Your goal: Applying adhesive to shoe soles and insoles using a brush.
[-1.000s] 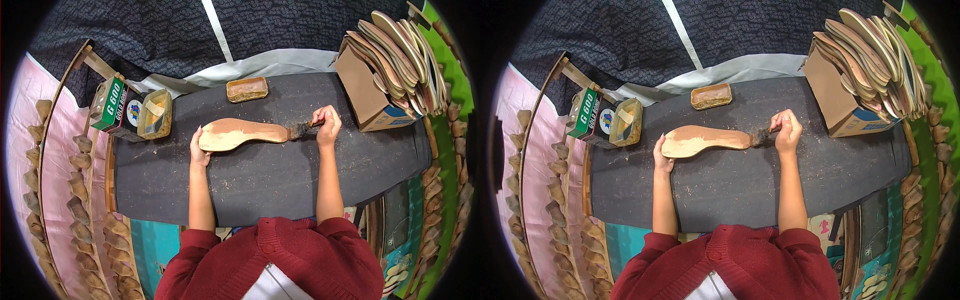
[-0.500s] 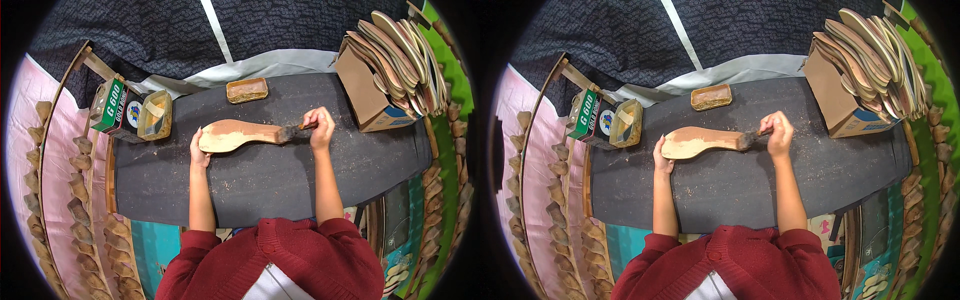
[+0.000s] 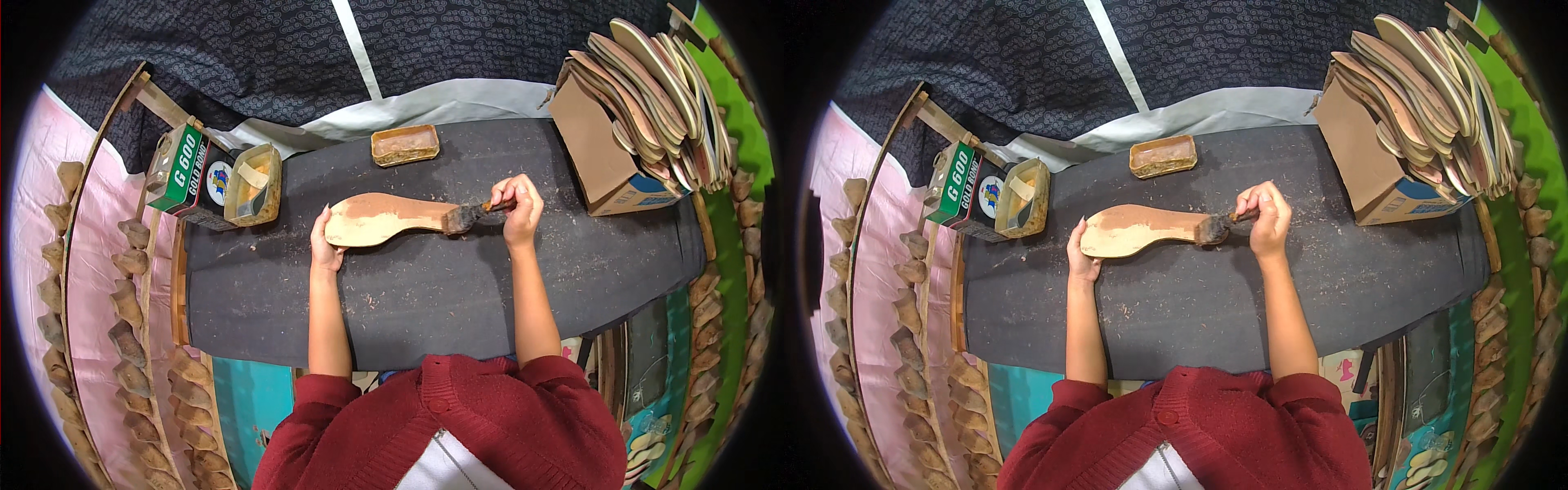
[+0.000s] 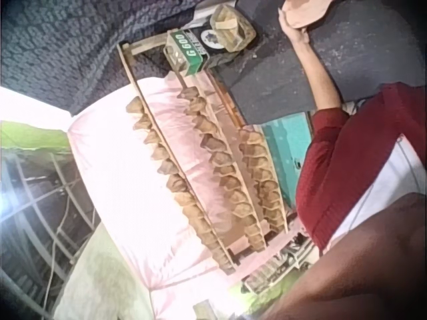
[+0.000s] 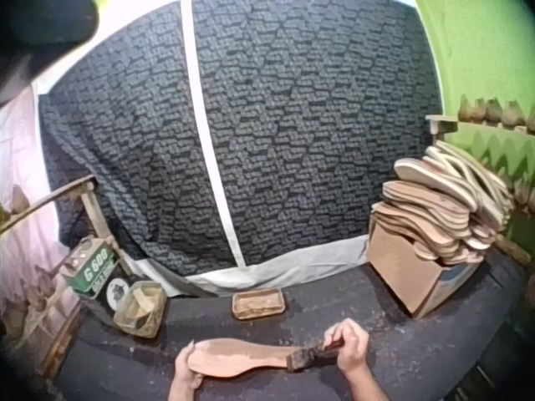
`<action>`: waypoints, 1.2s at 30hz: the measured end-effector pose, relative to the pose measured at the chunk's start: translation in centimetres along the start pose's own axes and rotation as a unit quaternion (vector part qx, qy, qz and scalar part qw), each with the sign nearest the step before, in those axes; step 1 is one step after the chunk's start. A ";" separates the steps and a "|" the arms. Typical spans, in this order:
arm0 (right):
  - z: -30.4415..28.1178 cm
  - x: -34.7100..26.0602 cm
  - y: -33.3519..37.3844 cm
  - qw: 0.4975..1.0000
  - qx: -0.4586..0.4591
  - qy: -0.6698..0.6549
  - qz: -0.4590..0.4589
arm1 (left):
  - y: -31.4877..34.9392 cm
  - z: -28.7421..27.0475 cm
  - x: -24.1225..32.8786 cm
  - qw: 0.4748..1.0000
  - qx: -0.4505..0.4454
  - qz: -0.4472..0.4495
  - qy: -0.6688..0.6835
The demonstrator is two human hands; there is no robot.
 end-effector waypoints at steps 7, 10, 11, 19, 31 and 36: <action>-1.7 -0.4 -1.0 0.996 0.008 0.063 -0.058 | -0.1 -0.2 0.0 0.998 -0.057 0.001 -0.002; -0.5 -0.9 -0.2 0.998 0.031 0.029 -0.042 | -0.3 -0.4 0.0 0.998 -0.062 0.000 0.004; 0.3 -1.0 0.2 0.999 0.038 -0.007 -0.027 | -0.3 -0.5 0.0 0.997 -0.080 0.000 0.004; 1.4 -0.6 0.7 1.000 -0.031 -0.003 0.002 | 0.7 0.3 0.6 0.999 -0.033 0.002 -0.003; -0.1 -1.0 0.0 0.998 0.035 -0.041 -0.028 | 0.7 0.6 0.4 1.000 -0.015 0.004 0.001; 1.7 -0.7 1.1 0.999 -0.019 -0.020 0.033 | 0.6 0.2 0.5 0.999 -0.037 0.000 -0.001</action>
Point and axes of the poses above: each hand's wrist, its own y-axis away from the middle knuckle, its own z-axis out of the palm, x = y × z, the point moved 2 cm from there along -y, towards the middle knuckle, and after that the axes turned 12 degrees about x, right-handed, at the moved point
